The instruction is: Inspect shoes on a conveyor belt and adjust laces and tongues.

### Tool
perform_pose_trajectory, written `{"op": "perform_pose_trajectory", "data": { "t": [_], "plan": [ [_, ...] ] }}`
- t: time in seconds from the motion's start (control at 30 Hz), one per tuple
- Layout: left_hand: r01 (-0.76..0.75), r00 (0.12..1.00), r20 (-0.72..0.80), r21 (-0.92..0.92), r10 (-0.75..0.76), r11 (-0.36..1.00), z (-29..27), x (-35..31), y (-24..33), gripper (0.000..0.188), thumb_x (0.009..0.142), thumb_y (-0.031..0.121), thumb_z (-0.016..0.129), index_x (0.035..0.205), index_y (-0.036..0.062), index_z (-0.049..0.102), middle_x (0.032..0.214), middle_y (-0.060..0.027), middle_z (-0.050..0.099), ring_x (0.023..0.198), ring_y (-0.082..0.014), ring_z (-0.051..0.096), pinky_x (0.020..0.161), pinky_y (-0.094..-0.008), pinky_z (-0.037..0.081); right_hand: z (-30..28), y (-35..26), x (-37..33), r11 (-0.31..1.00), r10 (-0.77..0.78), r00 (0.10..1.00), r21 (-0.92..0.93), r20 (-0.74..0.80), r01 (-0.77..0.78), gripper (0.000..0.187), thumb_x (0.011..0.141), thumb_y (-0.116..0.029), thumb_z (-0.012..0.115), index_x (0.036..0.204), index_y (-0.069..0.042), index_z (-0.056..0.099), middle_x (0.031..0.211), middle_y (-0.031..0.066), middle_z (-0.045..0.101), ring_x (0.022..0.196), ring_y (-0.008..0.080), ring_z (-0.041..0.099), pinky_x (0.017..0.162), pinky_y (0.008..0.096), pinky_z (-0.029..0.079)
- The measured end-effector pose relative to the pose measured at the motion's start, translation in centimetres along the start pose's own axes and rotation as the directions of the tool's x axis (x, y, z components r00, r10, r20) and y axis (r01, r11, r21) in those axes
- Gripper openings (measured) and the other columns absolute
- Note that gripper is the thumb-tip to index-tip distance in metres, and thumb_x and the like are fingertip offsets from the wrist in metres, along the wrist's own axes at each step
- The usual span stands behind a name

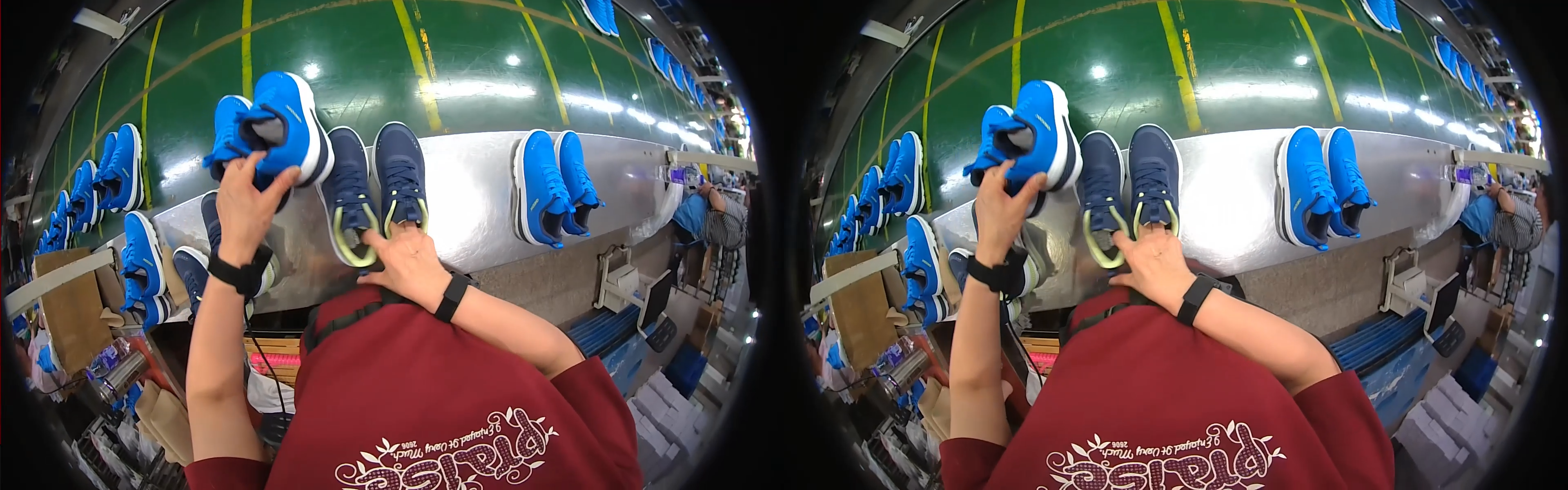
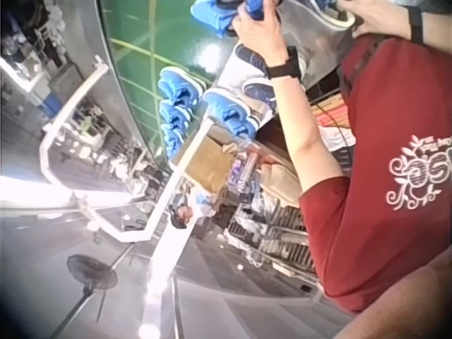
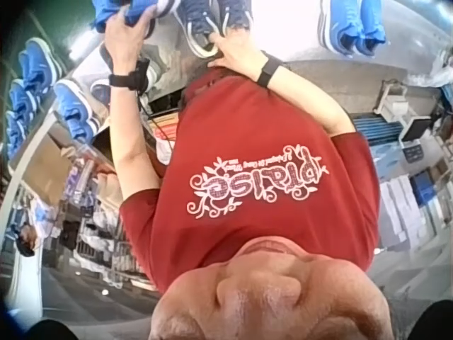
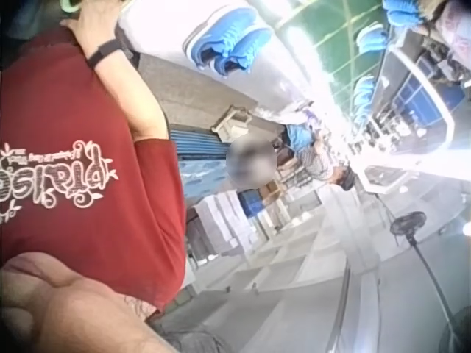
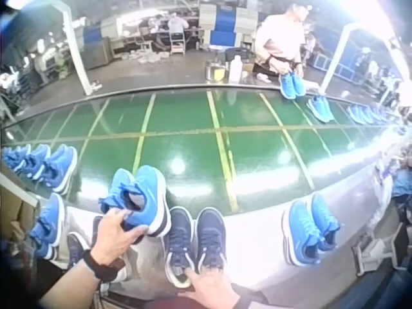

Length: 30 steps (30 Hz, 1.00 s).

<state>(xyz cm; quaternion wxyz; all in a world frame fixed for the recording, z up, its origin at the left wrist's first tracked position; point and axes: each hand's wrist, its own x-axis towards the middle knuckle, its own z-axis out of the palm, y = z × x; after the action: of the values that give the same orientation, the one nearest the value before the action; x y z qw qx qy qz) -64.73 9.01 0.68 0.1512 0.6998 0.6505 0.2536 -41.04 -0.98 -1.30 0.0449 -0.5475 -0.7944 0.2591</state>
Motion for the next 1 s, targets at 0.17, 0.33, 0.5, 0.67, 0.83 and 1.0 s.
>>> {"op": "perform_pose_trajectory", "data": {
  "t": [0.17,0.33,0.5,0.67,0.83,1.0],
  "plan": [
    [-0.048,0.988,0.148,0.091,0.034,0.995,-0.1,-4.7,0.7,0.043,0.072,0.041,0.077,0.100,0.0107,0.066,0.089,-0.0149,0.057,0.083,-0.0349,0.058,0.070,-0.0421,0.046,-1.2,4.4,-1.9,0.991,-0.082,0.985,-0.115,-0.149,0.065,0.048,0.065,-0.044,0.079,0.098,-0.014,0.061,0.087,0.0118,0.058,0.086,0.0327,0.057,0.073,0.0422,0.049],
    [-0.221,0.889,0.456,0.336,0.047,0.916,-0.9,-7.6,3.0,0.041,0.069,0.030,0.079,0.105,0.0144,0.067,0.086,-0.0129,0.059,0.080,-0.0319,0.060,0.070,-0.0416,0.046,-1.9,5.5,-3.4,0.996,0.004,0.996,-0.091,-0.093,-0.012,0.050,0.064,-0.040,0.080,0.102,-0.015,0.060,0.090,0.0151,0.058,0.091,0.0339,0.056,0.076,0.0431,0.047],
    [-0.290,0.949,0.153,0.086,0.275,0.953,-0.5,-7.2,8.2,0.033,0.079,0.006,0.069,0.112,0.0057,0.063,0.090,-0.0132,0.064,0.086,-0.0294,0.061,0.076,-0.0390,0.048,-1.7,5.6,-3.6,0.993,0.026,0.997,-0.111,-0.076,-0.034,0.053,0.064,-0.037,0.081,0.109,-0.019,0.059,0.094,0.0140,0.057,0.093,0.0319,0.056,0.080,0.0420,0.044],
    [0.202,0.947,0.305,-0.335,-0.097,0.920,4.8,-6.6,9.9,0.033,0.088,0.001,0.056,0.121,-0.0025,0.056,0.104,-0.0184,0.066,0.095,-0.0309,0.065,0.081,-0.0356,0.051,-1.5,6.2,-3.6,0.989,-0.025,0.997,-0.145,-0.076,0.014,0.053,0.066,-0.042,0.078,0.111,-0.023,0.058,0.093,0.0117,0.056,0.089,0.0299,0.056,0.076,0.0408,0.046],
    [0.334,0.934,0.272,-0.441,-0.230,0.833,8.1,-6.1,10.1,0.038,0.091,0.002,0.054,0.129,-0.0027,0.051,0.112,-0.0217,0.065,0.104,-0.0298,0.065,0.087,-0.0331,0.051,-1.8,6.5,-3.5,0.995,-0.010,1.000,-0.095,-0.024,0.008,0.055,0.062,-0.033,0.081,0.111,-0.023,0.058,0.089,0.0108,0.057,0.083,0.0296,0.060,0.074,0.0406,0.046],
    [0.426,0.893,0.338,-0.424,-0.297,0.799,8.6,-5.5,10.2,0.031,0.089,0.005,0.062,0.119,-0.0033,0.061,0.106,-0.0144,0.069,0.097,-0.0165,0.066,0.084,-0.0272,0.051,-1.9,7.1,-3.1,0.998,-0.034,0.999,-0.063,-0.024,0.032,0.051,0.062,-0.033,0.081,0.107,-0.023,0.060,0.085,0.0102,0.059,0.075,0.0294,0.063,0.069,0.0421,0.047]
  ]
}}
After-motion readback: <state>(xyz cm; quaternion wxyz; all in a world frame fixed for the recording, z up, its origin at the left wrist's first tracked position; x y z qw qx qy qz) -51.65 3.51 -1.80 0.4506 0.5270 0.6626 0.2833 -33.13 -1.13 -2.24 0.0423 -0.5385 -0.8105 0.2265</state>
